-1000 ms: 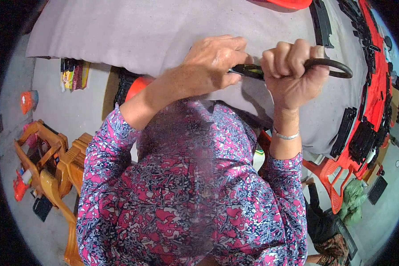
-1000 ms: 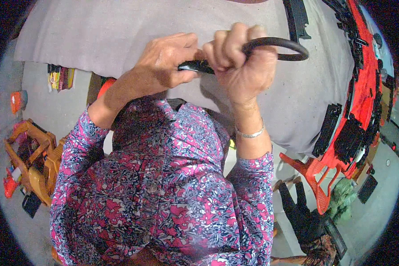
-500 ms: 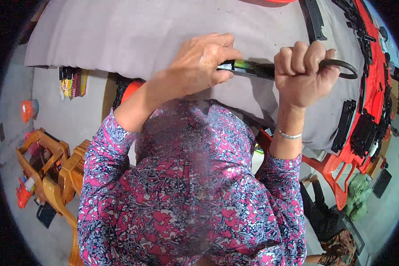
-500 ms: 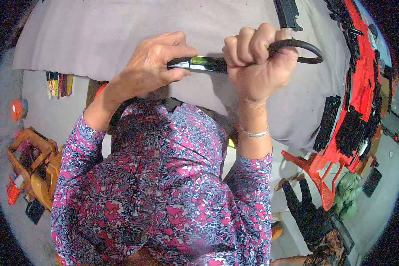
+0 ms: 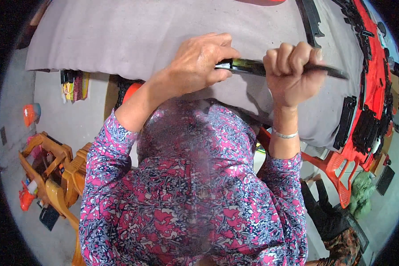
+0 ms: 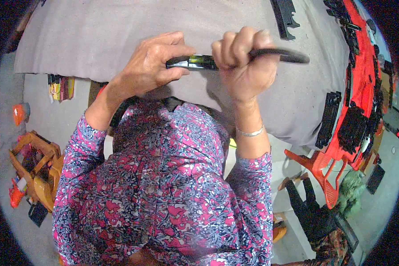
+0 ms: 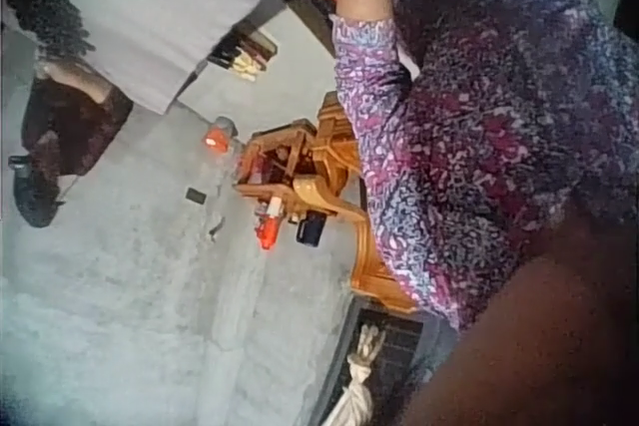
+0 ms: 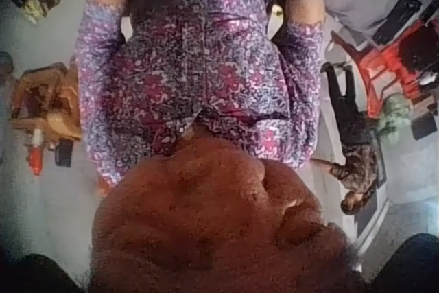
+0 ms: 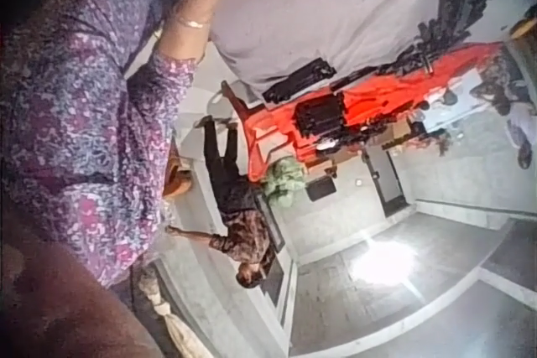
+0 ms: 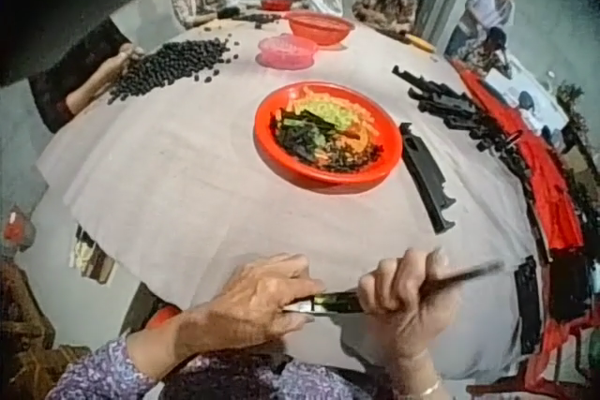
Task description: The person installs internal components into black plastic housings using a metal hook tool, manipulating small plastic parts and metal springs from a red tray into the housings.
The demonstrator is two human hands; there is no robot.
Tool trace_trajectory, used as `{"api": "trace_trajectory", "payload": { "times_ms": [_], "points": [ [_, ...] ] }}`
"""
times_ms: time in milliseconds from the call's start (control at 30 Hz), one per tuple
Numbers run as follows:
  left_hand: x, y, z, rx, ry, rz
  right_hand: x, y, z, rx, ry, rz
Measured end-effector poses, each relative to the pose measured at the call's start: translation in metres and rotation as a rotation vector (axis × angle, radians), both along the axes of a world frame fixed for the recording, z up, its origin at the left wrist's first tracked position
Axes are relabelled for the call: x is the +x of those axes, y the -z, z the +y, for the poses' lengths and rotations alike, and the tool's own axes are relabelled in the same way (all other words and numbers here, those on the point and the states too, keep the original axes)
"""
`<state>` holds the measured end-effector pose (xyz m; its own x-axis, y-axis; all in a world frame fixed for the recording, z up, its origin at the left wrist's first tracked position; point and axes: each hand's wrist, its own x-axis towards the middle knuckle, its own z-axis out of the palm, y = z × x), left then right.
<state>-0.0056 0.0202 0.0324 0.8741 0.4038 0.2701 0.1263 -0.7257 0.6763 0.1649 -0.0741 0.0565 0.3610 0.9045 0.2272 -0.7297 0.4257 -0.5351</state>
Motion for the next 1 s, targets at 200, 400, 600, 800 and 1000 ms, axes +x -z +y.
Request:
{"api": "trace_trajectory", "payload": {
  "times_ms": [200,400,600,800,1000],
  "points": [
    [-0.004,0.003,0.001,0.037,0.017,-0.012,0.037,-0.038,0.005,-0.081,0.011,-0.259],
    [-0.010,-0.005,0.022,0.173,0.055,0.019,0.065,-0.028,0.022,-0.837,0.231,-1.026],
    [-0.008,-0.033,0.036,0.192,0.212,0.322,0.073,0.019,0.032,-0.938,-0.043,-1.522],
    [-0.003,-0.024,0.034,0.402,0.062,0.137,0.054,-0.002,0.039,-0.855,0.075,-1.919],
    [-0.009,-0.008,0.014,0.254,0.012,-0.015,0.081,-0.032,0.055,-0.835,-0.032,-2.053]
  ]
}}
